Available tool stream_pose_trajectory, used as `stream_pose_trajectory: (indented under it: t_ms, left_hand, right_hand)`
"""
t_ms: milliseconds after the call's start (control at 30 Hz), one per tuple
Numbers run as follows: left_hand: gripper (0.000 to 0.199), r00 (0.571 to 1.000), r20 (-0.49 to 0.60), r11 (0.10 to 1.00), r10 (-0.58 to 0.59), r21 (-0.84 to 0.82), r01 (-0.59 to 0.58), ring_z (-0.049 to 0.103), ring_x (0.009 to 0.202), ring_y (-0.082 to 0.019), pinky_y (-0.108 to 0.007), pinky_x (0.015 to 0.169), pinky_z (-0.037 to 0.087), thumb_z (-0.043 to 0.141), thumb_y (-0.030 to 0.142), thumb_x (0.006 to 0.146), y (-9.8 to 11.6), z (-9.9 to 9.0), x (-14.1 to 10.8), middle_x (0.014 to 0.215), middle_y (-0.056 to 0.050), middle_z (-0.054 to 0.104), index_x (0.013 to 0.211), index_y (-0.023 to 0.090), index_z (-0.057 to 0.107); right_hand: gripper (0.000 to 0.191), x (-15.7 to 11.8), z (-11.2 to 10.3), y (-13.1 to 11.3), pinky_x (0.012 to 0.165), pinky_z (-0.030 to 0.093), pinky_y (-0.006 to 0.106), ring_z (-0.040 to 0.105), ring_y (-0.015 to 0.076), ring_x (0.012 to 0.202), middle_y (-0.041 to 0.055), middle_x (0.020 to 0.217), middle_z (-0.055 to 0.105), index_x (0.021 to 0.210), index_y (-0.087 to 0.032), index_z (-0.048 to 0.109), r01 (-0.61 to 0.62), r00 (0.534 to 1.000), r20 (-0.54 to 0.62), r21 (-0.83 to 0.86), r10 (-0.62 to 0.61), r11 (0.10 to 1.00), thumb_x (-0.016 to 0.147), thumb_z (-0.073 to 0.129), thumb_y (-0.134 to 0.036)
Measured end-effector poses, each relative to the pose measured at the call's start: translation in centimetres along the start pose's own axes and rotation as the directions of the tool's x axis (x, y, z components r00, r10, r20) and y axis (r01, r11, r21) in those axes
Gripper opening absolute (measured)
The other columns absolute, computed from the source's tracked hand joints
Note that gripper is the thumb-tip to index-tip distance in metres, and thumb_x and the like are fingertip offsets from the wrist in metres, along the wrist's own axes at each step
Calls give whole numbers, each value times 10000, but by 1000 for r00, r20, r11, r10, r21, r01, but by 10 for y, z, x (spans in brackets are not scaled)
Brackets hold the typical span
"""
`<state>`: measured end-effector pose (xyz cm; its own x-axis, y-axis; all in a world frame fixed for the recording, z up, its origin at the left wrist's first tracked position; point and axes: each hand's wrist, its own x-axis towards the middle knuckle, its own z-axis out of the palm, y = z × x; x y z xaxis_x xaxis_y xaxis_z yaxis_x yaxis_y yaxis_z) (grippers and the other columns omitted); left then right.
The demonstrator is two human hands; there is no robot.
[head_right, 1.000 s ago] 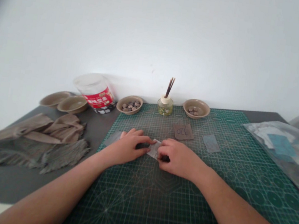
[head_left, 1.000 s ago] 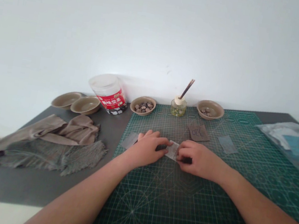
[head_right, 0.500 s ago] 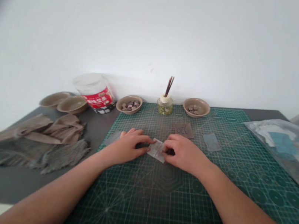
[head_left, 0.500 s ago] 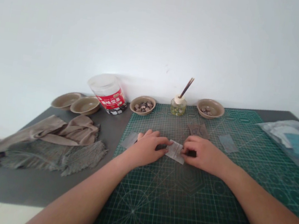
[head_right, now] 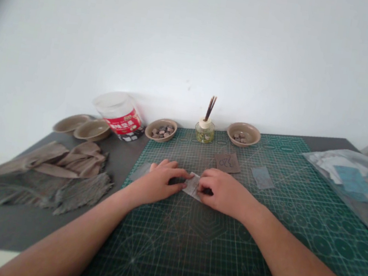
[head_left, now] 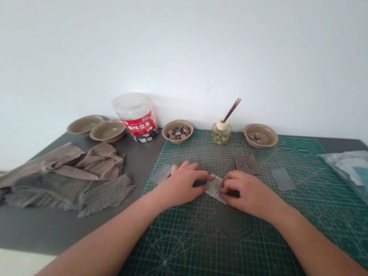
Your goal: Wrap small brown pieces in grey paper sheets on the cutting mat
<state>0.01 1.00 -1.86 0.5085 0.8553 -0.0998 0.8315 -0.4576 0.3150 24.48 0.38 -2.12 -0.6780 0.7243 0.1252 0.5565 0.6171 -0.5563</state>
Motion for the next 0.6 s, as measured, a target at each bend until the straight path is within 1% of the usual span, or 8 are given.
stream_pose_trajectory:
  t_ms: [100, 200, 333, 400, 467, 533, 600]
  left_hand:
    - [334, 1000, -8, 1000, 6, 1, -6, 493, 1107, -321, -546, 924, 395, 526, 429, 957, -1, 1, 0, 1080, -62, 602, 1268, 397, 644]
    - [320, 1000, -19, 1000, 20, 2, -20, 499, 1091, -319, -521, 900, 396, 537, 425, 953, -2, 2, 0, 1047, -57, 604, 1250, 396, 652]
    - [305, 997, -64, 999, 34, 17, -33, 504, 1070, -315, -489, 867, 382, 548, 413, 949, 1, 1, -1, 1037, -61, 605, 1232, 394, 662]
    - [283, 992, -113, 998, 63, 10, -62, 510, 1052, -302, -468, 858, 370, 554, 403, 949, 5, -1, -2, 1026, -59, 613, 1205, 371, 672]
    - [246, 981, -166, 993, 97, -43, -106, 522, 1031, -281, -446, 859, 364, 555, 398, 954, 9, -4, -3, 997, -47, 632, 1149, 320, 682]
    - [206, 972, -196, 976, 131, -147, -161, 546, 1006, -249, -420, 873, 366, 567, 393, 955, 11, -7, -3, 951, -28, 651, 1062, 264, 686]
    - [173, 966, -204, 941, 159, -265, -211, 575, 985, -220, -389, 884, 378, 603, 378, 940, 10, -8, -3, 921, -12, 668, 974, 226, 677]
  right_hand:
    - [99, 0, 1, 1, 770, 456, 298, 620, 169, 841, 14, 932, 660, 770, -203, 666, 10, 999, 33, 14, -11, 1000, 775, 698, -109]
    - [87, 1, 3, 2, 784, 460, 313, 620, 180, 856, 30, 937, 658, 765, -197, 663, -18, 1000, -12, -18, 18, 1000, 818, 666, -128]
    - [86, 4, 7, -2, 778, 467, 303, 626, 174, 851, 20, 926, 662, 789, -207, 669, 27, 999, -18, 14, -27, 1000, 830, 675, -132]
    - [59, 4, 9, -6, 786, 473, 298, 629, 170, 860, 12, 925, 665, 861, -220, 680, 36, 996, -89, 50, -31, 998, 850, 685, -162]
    - [95, 4, 12, -11, 786, 480, 288, 628, 160, 853, 5, 927, 663, 946, -229, 667, 47, 981, -194, 102, -26, 994, 864, 695, -191]
    - [159, 5, 15, -16, 772, 484, 276, 622, 148, 823, -4, 919, 656, 990, -231, 635, 70, 958, -287, 145, -26, 987, 856, 706, -185]
    - [191, 6, 20, -20, 761, 484, 271, 615, 143, 805, -7, 911, 648, 989, -230, 605, 102, 934, -354, 153, -42, 983, 843, 706, -159]
